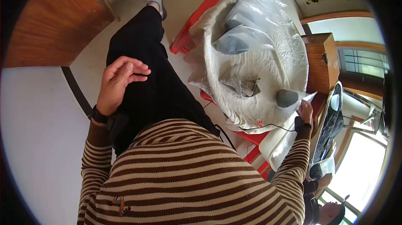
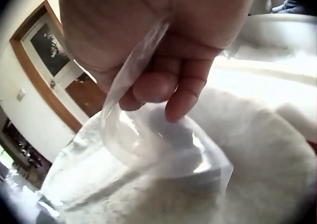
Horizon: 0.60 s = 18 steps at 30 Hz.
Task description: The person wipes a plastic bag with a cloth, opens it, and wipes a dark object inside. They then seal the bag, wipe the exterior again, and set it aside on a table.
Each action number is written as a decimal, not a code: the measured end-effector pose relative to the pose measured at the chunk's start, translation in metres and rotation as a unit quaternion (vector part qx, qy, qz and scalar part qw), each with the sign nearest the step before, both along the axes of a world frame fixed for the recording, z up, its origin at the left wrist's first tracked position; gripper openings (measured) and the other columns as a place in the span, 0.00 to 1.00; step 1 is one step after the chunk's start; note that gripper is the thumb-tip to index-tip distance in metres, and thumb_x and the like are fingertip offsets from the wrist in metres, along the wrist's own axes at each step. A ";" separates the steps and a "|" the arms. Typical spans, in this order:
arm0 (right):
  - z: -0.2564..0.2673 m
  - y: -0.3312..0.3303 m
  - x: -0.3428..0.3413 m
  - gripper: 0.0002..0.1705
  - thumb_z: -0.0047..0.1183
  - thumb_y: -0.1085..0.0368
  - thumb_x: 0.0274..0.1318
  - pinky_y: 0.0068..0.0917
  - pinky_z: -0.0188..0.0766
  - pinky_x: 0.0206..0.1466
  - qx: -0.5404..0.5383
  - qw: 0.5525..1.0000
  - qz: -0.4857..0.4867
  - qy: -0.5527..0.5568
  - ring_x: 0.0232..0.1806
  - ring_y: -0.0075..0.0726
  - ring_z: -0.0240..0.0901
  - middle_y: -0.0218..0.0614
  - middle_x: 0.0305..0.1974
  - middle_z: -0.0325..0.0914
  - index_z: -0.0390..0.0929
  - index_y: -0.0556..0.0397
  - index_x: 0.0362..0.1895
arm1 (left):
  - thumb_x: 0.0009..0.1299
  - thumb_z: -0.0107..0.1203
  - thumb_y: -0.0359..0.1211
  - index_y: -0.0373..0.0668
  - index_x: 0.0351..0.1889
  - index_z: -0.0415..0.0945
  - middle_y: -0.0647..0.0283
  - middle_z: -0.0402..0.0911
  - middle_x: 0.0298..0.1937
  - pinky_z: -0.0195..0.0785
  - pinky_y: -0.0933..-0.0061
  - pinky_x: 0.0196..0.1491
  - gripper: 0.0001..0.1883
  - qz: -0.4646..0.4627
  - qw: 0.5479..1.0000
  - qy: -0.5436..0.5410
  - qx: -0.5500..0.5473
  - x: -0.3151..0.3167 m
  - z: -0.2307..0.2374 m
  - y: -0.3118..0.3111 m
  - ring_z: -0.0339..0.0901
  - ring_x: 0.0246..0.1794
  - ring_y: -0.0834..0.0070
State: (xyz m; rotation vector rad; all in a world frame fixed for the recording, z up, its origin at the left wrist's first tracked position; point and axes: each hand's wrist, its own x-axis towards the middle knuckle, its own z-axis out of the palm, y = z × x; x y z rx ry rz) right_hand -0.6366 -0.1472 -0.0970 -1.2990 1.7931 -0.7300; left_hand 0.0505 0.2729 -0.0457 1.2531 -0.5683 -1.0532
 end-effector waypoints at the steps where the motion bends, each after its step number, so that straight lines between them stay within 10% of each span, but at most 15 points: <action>1: 0.009 -0.006 0.026 0.07 0.56 0.69 0.58 0.20 0.65 0.19 0.000 0.998 0.046 -0.035 0.17 0.19 0.65 0.24 0.22 0.72 0.79 0.52 0.41 | 0.81 0.40 0.34 0.35 0.47 0.73 0.55 0.81 0.46 0.76 0.64 0.51 0.13 -0.005 1.000 -0.001 -0.001 0.001 0.000 0.000 0.81 0.47 0.65; 11: 0.136 0.066 0.252 0.05 0.54 0.71 0.61 0.14 0.57 0.22 0.158 0.900 0.404 0.033 0.19 0.12 0.62 0.17 0.21 0.70 0.81 0.54 0.41 | 0.81 0.39 0.33 0.35 0.47 0.73 0.54 0.81 0.45 0.77 0.64 0.50 0.13 0.011 1.000 0.012 -0.013 0.005 -0.005 0.011 0.81 0.47 0.65; 18: 0.219 0.162 0.373 0.10 0.60 0.76 0.53 0.17 0.68 0.30 0.086 0.781 0.617 -0.041 0.25 0.20 0.76 0.31 0.31 0.84 0.83 0.58 0.41 | 0.75 0.52 0.43 0.36 0.59 0.70 0.54 0.73 0.62 0.62 0.58 0.66 0.22 -0.049 0.989 -0.100 -0.097 -0.006 0.008 0.008 0.70 0.65 0.62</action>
